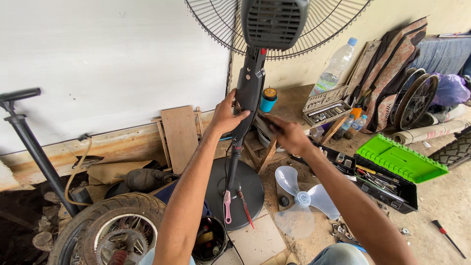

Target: The person cleans a standing fan by wiping the power cord with a cloth, then using a toothbrush to scrub the fan head and cage. They continue by wiping the fan stand and cage with the cloth.

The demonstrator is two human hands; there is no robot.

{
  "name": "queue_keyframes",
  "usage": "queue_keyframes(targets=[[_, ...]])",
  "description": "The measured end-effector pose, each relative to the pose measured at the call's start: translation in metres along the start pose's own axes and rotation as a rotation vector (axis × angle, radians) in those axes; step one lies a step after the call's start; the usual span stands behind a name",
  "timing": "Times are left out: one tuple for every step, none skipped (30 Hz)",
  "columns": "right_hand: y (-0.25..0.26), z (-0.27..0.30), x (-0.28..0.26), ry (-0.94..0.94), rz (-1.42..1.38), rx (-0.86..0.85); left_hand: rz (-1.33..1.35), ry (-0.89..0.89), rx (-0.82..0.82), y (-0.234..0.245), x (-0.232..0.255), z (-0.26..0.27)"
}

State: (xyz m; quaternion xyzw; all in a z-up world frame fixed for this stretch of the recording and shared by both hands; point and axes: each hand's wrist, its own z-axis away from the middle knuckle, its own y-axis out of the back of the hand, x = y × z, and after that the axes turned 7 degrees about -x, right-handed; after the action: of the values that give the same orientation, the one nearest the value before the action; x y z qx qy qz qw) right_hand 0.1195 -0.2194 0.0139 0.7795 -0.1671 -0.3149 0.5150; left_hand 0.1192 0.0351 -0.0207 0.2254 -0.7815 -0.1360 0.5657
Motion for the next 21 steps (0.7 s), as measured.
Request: queue_keyframes(targets=[[0.012, 0.0, 0.0, -0.155, -0.298, 0.011, -0.013, 0.019, -0.002, 0.007, 0.013, 0.002], [0.024, -0.003, -0.004, -0.308, -0.597, 0.016, 0.079, -0.012, 0.062, 0.013, 0.03, 0.004], [0.039, -0.008, -0.01, -0.334, -0.76, 0.129, 0.171, -0.047, 0.125, 0.02, 0.049, 0.005], [0.06, -0.013, -0.015, -0.359, -0.923, 0.242, 0.263, -0.082, 0.188, 0.027, 0.069, 0.005], [0.079, -0.02, -0.024, -0.381, -1.087, 0.358, 0.224, -0.156, 0.29, 0.035, 0.091, 0.004], [0.095, -0.027, -0.034, -0.164, -1.083, 0.486, 0.185, -0.231, 0.392, 0.042, 0.113, 0.001], [0.111, -0.034, -0.045, 0.058, -1.067, 0.606, 0.189, -0.29, 0.444, 0.048, 0.133, -0.001], [0.126, -0.041, -0.056, 0.088, -0.984, 0.672, 0.194, -0.349, 0.495, 0.053, 0.151, -0.003], [0.136, -0.049, -0.068, 0.115, -0.898, 0.737, 0.102, -0.439, 0.541, 0.057, 0.168, -0.006], [0.137, -0.058, -0.082, 0.193, -0.917, 0.752, 0.01, -0.531, 0.583, 0.06, 0.182, -0.01], [0.136, -0.068, -0.096, 0.272, -0.935, 0.768, -0.082, -0.624, 0.621, 0.063, 0.196, -0.014], [0.136, -0.076, -0.107, 0.353, -0.953, 0.783, -0.095, -0.641, 0.617, 0.065, 0.209, -0.019], [0.131, -0.081, -0.118, 0.364, -0.866, 0.792, -0.109, -0.656, 0.614, 0.067, 0.219, -0.024], [0.12, -0.08, -0.127, 0.374, -0.778, 0.8, -0.123, -0.671, 0.611, 0.069, 0.228, -0.028], [0.115, -0.078, -0.131, 0.383, -0.691, 0.805, -0.096, -0.644, 0.608, 0.071, 0.233, -0.029], [0.114, -0.077, -0.13, 0.411, -0.639, 0.816, -0.07, -0.618, 0.603, 0.073, 0.236, -0.029], [0.111, -0.079, -0.129, 0.437, -0.59, 0.825, -0.046, -0.588, 0.598, 0.075, 0.237, -0.028], [0.11, -0.083, -0.127, 0.462, -0.541, 0.835, -0.073, -0.595, 0.601, 0.078, 0.237, -0.028], [0.115, -0.089, -0.122, 0.47, -0.549, 0.815, -0.1, -0.602, 0.606, 0.082, 0.237, -0.028], [0.127, -0.097, -0.114, 0.479, -0.557, 0.795, -0.127, -0.608, 0.611, 0.085, 0.238, -0.029], [0.137, -0.104, -0.107, 0.481, -0.567, 0.773, -0.136, -0.6, 0.609, 0.086, 0.237, -0.03]])
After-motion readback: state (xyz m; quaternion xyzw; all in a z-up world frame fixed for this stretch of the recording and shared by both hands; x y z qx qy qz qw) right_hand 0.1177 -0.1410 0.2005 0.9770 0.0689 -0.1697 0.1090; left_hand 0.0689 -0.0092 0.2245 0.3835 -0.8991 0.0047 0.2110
